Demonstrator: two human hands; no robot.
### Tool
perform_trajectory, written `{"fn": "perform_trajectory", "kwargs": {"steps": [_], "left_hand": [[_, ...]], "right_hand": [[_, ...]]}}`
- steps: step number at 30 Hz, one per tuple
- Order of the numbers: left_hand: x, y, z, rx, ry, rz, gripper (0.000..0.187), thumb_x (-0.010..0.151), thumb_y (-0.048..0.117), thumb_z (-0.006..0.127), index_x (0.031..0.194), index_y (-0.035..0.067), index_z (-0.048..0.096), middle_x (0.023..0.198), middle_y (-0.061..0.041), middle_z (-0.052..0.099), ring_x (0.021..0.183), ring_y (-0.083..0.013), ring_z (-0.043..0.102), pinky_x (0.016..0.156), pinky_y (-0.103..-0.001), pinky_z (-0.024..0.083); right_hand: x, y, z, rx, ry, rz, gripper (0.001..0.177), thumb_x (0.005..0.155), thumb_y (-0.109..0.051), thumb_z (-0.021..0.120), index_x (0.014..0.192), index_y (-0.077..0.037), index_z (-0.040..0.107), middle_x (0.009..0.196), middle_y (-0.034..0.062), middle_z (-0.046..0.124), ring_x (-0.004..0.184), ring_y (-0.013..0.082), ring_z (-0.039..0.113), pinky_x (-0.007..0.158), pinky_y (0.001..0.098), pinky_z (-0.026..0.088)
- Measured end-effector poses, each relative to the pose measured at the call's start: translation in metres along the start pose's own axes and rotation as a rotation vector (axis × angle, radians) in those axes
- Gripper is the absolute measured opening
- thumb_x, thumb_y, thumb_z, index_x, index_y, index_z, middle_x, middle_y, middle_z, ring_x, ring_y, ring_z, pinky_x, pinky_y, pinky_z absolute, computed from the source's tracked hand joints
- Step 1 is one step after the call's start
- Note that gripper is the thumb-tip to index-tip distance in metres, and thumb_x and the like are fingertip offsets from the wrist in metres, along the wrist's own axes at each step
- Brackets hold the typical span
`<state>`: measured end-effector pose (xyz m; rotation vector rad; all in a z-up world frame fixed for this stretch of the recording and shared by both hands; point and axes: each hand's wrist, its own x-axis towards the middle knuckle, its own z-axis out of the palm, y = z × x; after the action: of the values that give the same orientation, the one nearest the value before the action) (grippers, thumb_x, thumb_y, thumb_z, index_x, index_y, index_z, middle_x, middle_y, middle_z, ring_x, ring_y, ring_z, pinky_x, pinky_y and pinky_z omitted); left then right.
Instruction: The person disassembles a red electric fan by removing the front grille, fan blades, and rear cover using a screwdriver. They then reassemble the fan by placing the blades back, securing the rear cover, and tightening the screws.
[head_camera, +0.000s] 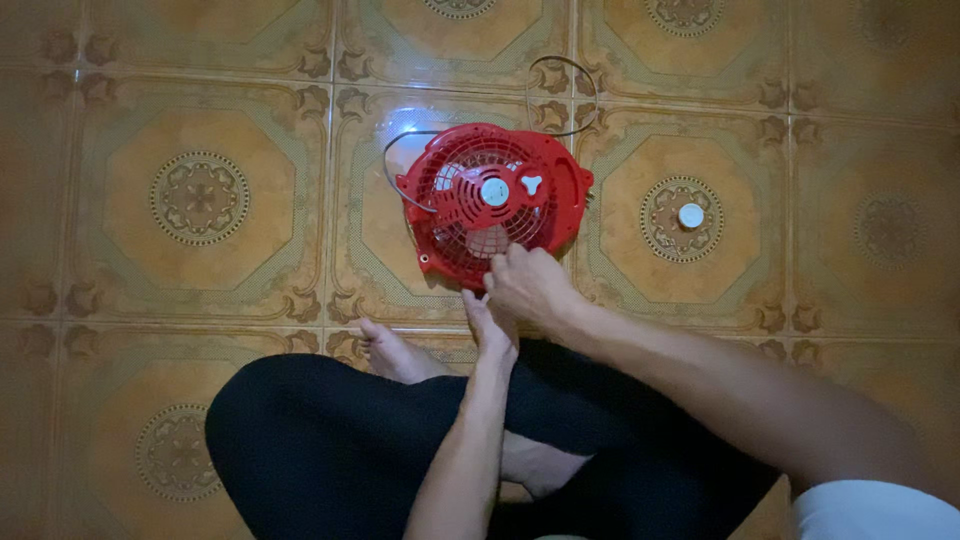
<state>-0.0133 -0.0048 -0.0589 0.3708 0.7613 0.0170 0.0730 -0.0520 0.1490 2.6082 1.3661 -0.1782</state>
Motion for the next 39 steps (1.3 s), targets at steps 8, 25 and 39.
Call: {"fn": "perform_trajectory", "kwargs": {"steps": [8, 25, 39], "left_hand": [[-0.006, 0.001, 0.005, 0.153, -0.018, 0.204, 0.064, 0.094, -0.002, 0.048, 0.154, 0.014, 0.029, 0.131, -0.019, 0.057, 0.117, -0.0258, 0.060, 0.102, -0.039, 0.050], [-0.018, 0.034, 0.041, 0.144, 0.144, 0.072, 0.087, 0.099, 0.039, 0.057, 0.164, 0.017, 0.002, 0.157, -0.013, 0.031, 0.123, -0.0437, 0.058, 0.098, -0.045, 0.052], [-0.023, 0.035, 0.046, 0.222, -0.110, 0.139, 0.044, 0.097, 0.006, 0.068, 0.134, -0.001, 0.045, 0.130, -0.018, 0.061, 0.115, -0.0280, 0.066, 0.099, -0.053, 0.056]], "right_hand": [[0.007, 0.006, 0.000, 0.018, -0.296, 0.048, 0.016, 0.081, -0.026, 0.068, 0.073, -0.018, 0.079, 0.073, 0.0052, 0.074, 0.071, 0.0249, 0.073, 0.054, 0.0403, 0.054], [-0.001, 0.039, -0.039, -0.041, -0.112, -0.098, 0.016, 0.081, -0.024, 0.070, 0.083, -0.008, 0.075, 0.082, 0.0073, 0.073, 0.083, 0.0259, 0.073, 0.060, 0.0395, 0.059], [-0.024, 0.060, -0.060, 0.194, -0.229, 0.138, 0.016, 0.099, -0.019, 0.055, 0.103, -0.007, 0.065, 0.084, 0.0137, 0.071, 0.079, 0.0331, 0.072, 0.062, 0.0479, 0.058]]}}
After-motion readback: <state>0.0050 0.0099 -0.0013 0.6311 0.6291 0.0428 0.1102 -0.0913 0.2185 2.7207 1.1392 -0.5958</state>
